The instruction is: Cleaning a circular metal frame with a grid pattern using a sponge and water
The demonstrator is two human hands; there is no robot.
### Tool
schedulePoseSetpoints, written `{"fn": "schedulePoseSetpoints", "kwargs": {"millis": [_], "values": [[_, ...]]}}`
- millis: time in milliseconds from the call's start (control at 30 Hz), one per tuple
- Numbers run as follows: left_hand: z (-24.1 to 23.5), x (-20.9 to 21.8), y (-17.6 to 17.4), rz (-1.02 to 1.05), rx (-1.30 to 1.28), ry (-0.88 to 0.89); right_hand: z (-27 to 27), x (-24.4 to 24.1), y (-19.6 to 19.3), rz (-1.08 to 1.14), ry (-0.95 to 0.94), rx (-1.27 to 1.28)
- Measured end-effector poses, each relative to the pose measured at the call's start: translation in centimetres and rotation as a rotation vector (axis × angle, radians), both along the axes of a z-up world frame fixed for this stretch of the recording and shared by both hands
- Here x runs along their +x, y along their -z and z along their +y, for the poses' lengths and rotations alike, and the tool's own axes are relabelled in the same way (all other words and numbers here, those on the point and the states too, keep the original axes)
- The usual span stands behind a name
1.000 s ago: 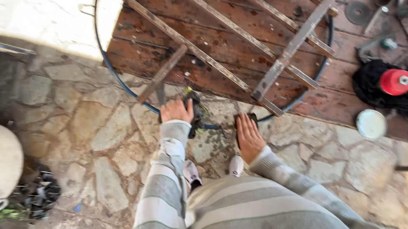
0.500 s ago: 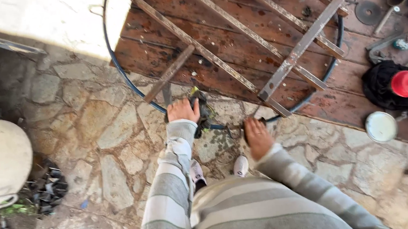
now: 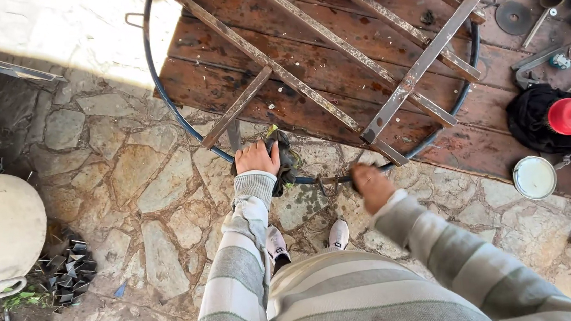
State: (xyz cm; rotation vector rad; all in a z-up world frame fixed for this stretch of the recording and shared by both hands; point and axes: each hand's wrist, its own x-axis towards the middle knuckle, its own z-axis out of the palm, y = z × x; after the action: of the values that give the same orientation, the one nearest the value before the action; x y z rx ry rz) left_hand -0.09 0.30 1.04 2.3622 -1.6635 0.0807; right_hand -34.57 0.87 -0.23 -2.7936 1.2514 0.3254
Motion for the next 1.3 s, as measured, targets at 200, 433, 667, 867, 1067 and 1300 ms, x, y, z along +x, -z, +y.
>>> {"fn": "schedulePoseSetpoints", "kwargs": {"millis": [200,433,667,867,1067,1300], "values": [[-0.2,0.2,0.2,0.039,0.072,0.013,1.3,2.1,-1.7,-0.324,-0.159,-0.401],[-0.4,0.3,0.8,0.003,0.019,0.005,-1.7,-0.8,5.6,-0.345,-0.162,-0.435],[-0.1,0.3,1.0,-0.001,-0.039,0.006,-1.4,1.3,2.7,0.055,-0.028,-0.157],[0.1,-0.1,0.8,-0.012,-0.081,0.003,1.8,3.3,-5.7,0.122,0.069,-0.086],[0.0,-0.5,1.6,-0.026,-0.127,0.02,3.3,4.2,-0.1,-0.347,0.005,-0.654],[-0.1,0.3,1.1,-0.048,-0.153,0.027,4.0,4.6,3.5,-0.252,-0.023,-0.197]]}}
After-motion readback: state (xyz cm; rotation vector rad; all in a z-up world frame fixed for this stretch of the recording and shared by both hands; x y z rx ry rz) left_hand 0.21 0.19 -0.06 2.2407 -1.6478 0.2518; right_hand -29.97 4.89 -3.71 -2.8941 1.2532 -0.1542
